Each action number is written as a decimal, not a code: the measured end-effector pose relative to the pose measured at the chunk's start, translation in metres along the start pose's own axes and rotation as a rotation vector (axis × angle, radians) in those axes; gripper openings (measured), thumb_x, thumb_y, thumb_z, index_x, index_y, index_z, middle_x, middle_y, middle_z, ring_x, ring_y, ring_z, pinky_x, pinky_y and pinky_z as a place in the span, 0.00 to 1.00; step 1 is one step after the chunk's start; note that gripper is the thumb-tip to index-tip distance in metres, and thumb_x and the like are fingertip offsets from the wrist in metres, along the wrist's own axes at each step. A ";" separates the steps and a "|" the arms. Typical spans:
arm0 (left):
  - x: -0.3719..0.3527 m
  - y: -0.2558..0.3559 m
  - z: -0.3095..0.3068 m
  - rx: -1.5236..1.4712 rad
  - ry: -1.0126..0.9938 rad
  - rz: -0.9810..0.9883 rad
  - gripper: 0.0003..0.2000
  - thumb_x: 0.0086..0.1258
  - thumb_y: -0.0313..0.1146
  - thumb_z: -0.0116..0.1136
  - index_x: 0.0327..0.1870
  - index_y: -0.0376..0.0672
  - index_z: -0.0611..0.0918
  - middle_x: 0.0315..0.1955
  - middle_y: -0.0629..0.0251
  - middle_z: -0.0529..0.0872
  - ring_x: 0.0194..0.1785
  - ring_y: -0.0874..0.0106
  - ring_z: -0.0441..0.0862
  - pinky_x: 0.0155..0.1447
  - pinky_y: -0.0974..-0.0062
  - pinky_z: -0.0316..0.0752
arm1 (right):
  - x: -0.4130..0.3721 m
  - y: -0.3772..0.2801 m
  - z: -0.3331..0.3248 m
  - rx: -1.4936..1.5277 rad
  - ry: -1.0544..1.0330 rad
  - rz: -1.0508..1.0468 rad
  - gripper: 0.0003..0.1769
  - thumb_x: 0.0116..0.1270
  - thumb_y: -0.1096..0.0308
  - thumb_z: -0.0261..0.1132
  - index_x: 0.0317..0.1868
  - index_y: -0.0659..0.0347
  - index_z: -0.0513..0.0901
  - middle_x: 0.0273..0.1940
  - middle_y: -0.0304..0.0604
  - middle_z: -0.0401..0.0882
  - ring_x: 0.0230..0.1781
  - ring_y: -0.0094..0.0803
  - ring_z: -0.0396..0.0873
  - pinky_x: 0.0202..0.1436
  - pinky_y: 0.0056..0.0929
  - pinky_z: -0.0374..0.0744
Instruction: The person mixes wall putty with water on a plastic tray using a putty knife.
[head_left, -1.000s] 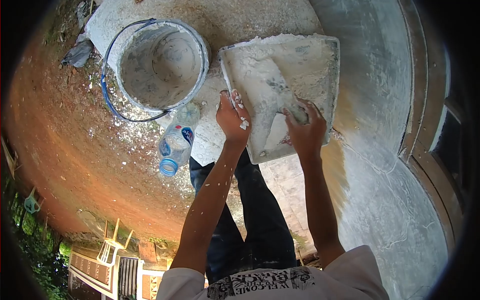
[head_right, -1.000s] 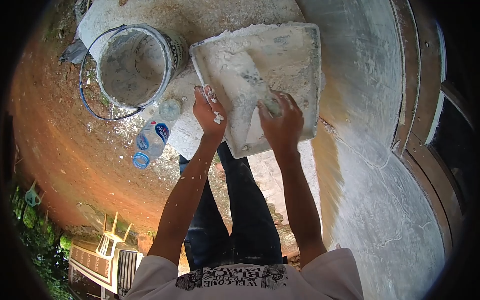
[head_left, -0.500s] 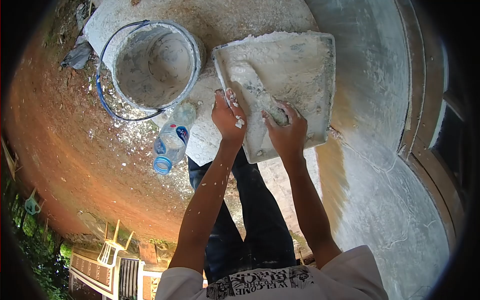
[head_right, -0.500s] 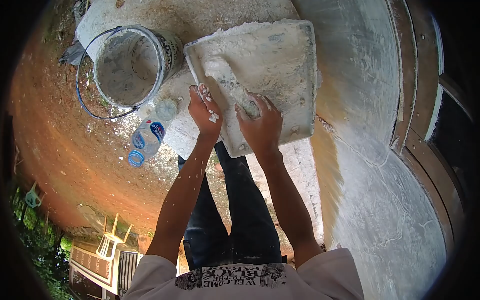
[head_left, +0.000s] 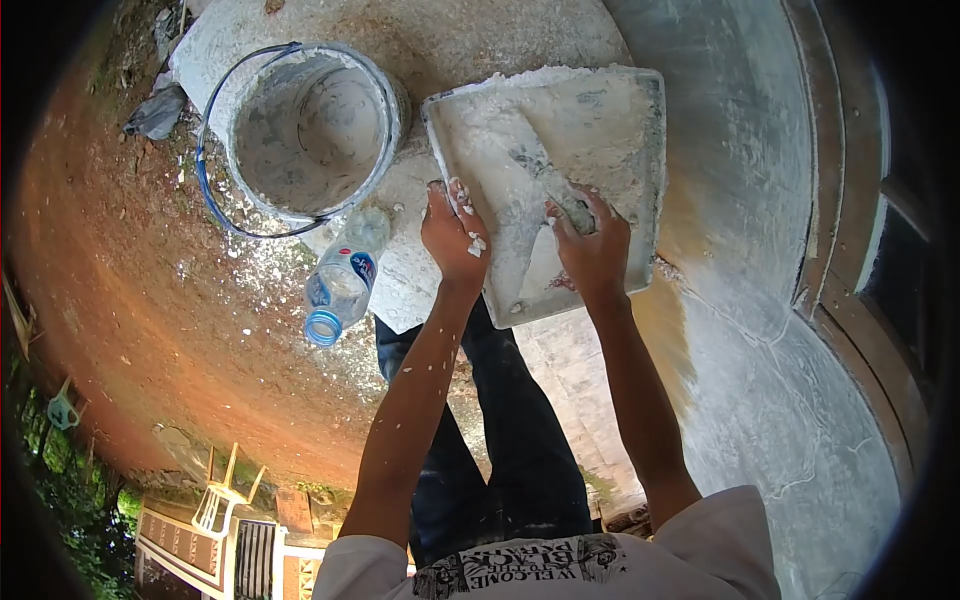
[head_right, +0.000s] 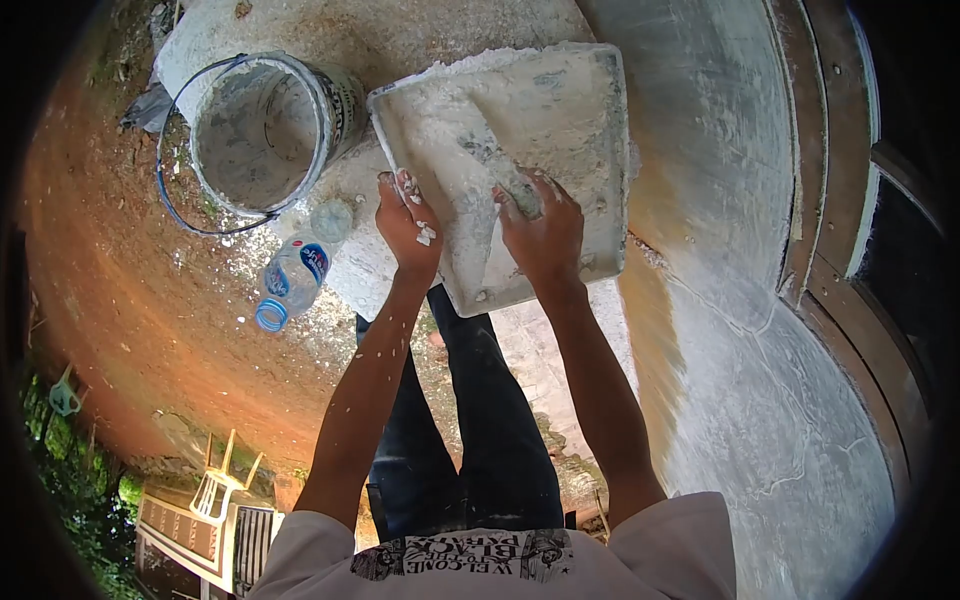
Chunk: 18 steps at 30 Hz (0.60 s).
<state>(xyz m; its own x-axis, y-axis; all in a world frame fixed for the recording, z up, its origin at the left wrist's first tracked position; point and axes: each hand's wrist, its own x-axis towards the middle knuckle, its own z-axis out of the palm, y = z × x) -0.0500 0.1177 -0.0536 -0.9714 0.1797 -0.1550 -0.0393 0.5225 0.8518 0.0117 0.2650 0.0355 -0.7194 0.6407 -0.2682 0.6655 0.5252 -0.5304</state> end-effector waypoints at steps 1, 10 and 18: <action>0.000 0.000 0.000 -0.001 0.002 -0.007 0.11 0.77 0.35 0.42 0.43 0.34 0.73 0.23 0.54 0.77 0.24 0.59 0.77 0.30 0.66 0.69 | 0.000 0.004 -0.001 -0.020 0.034 -0.006 0.21 0.58 0.61 0.74 0.49 0.64 0.85 0.46 0.58 0.85 0.47 0.55 0.83 0.55 0.46 0.79; 0.002 0.013 -0.003 -0.039 0.018 -0.015 0.06 0.73 0.30 0.48 0.40 0.37 0.74 0.24 0.45 0.79 0.29 0.42 0.78 0.32 0.54 0.71 | -0.020 0.008 0.027 -0.146 0.006 -0.074 0.22 0.63 0.56 0.70 0.50 0.65 0.85 0.46 0.59 0.85 0.49 0.54 0.83 0.53 0.45 0.80; 0.002 0.005 0.001 -0.022 0.036 0.023 0.09 0.77 0.33 0.42 0.41 0.36 0.71 0.20 0.57 0.75 0.21 0.61 0.73 0.28 0.67 0.67 | 0.023 0.007 -0.016 -0.077 0.183 0.118 0.22 0.61 0.57 0.72 0.47 0.67 0.85 0.42 0.60 0.86 0.44 0.55 0.85 0.51 0.43 0.81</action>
<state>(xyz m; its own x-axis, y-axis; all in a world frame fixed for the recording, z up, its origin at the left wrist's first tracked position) -0.0515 0.1216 -0.0501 -0.9799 0.1608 -0.1177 -0.0219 0.5001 0.8657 0.0034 0.2923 0.0386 -0.5923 0.7873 -0.1711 0.7613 0.4774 -0.4387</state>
